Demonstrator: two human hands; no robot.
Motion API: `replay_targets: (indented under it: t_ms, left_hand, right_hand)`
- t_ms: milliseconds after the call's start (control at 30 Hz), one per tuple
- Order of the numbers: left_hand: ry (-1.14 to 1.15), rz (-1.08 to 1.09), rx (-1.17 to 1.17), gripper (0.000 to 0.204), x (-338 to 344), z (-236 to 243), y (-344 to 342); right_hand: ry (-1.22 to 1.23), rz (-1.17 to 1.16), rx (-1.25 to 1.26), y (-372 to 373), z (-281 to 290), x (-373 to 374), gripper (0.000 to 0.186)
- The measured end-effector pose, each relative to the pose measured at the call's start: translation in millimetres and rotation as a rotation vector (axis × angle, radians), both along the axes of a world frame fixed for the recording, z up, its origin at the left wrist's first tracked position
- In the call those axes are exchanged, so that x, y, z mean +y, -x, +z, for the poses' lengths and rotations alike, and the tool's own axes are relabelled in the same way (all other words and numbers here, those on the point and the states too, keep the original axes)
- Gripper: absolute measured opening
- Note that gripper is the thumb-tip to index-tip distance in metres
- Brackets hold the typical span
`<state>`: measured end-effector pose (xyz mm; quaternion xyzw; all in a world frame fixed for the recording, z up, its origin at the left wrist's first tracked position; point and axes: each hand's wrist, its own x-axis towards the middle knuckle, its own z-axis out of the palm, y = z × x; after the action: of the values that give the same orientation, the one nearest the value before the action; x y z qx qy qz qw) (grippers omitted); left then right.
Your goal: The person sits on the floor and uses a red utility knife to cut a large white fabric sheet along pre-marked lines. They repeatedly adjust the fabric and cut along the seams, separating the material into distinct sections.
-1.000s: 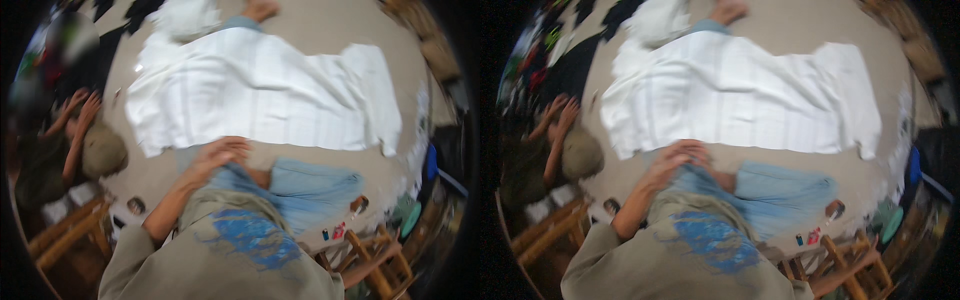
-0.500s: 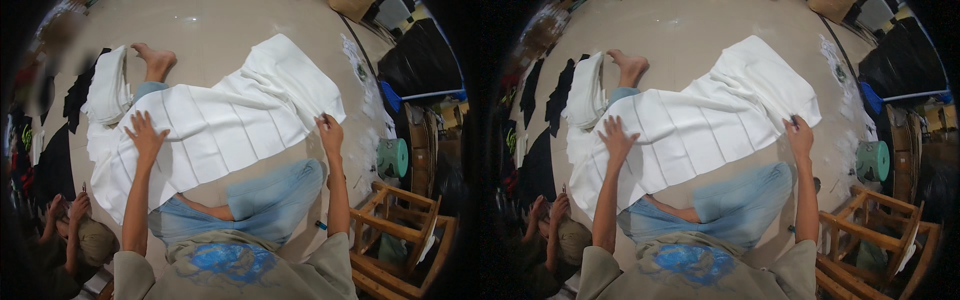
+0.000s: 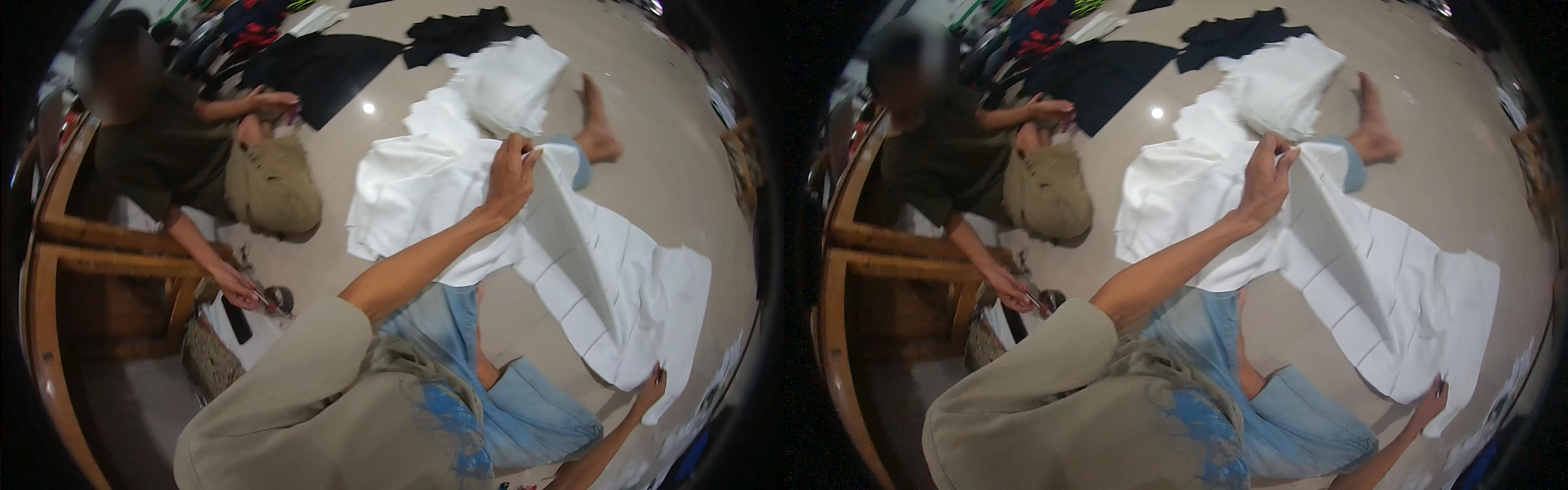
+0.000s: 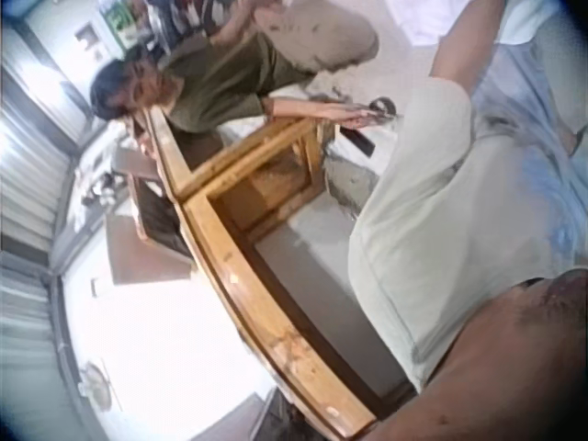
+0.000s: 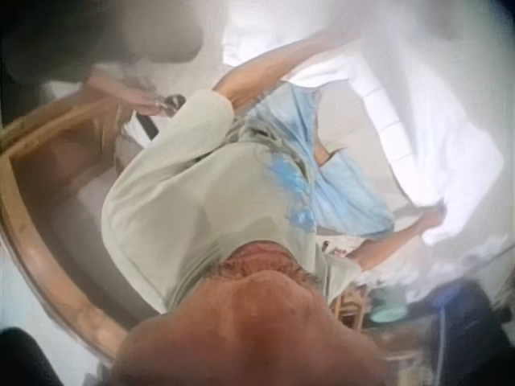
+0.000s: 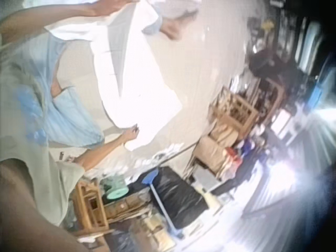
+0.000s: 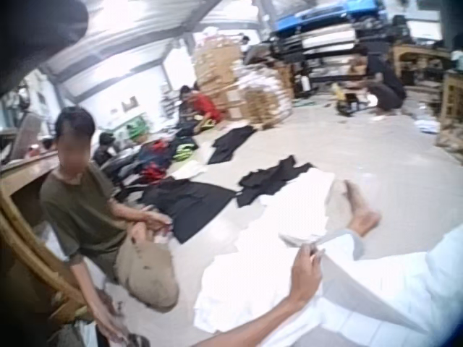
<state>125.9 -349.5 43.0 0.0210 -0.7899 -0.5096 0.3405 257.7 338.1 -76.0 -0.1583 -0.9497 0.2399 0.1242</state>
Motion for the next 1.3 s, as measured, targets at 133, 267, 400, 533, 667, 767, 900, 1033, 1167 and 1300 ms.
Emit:
replay_targets:
  t_ms: [133,267,400,533,667,767,900,1033,1167,1300]
  left_hand:
    - [-0.220,0.123,0.189,0.007,-58.6,49.5,-4.4]
    - [-0.186,0.287,0.169,0.009,-161.1,36.8,0.3]
    - [0.098,0.533,-0.222,0.031,-256.8,-6.6,6.9]
    - [0.527,0.648,-0.305,0.045,-237.3,-9.6,-35.5]
    - [0.417,-0.164,-0.258,0.052,-82.3,-10.7,-78.3]
    - [0.869,-0.679,-0.278,0.063,17.0,-23.9,-109.6]
    - [1.030,-0.516,-0.379,0.063,60.7,-65.7,-92.8]
    - [1.109,-0.509,-0.366,0.039,51.1,-88.0,-63.8]
    - [0.843,-0.507,-0.419,0.016,55.2,-53.1,-34.5]
    - [0.443,-0.536,-0.483,0.022,41.1,33.3,3.9]
  right_hand:
    - [0.149,0.118,0.080,-2.0,26.9,-17.3,0.044]
    - [0.486,-0.070,-0.158,-22.4,57.0,-75.7,0.046]
    - [0.548,0.206,-0.315,-56.6,92.5,-140.3,0.039]
    - [0.502,0.057,-0.098,-34.2,75.8,-204.4,0.028]
    - [0.372,-0.218,0.111,-9.2,47.5,-202.5,0.023]
    - [0.097,-0.445,0.134,-21.8,30.3,-178.1,0.026]
    - [0.503,-0.755,0.299,-48.7,10.3,-155.8,0.037]
    - [0.530,-0.711,0.051,-47.7,-8.0,-158.0,0.040]
    - [0.493,-0.608,0.120,-26.2,-2.2,-164.7,0.034]
    - [1.049,-0.559,0.385,-36.4,30.8,-182.4,0.019]
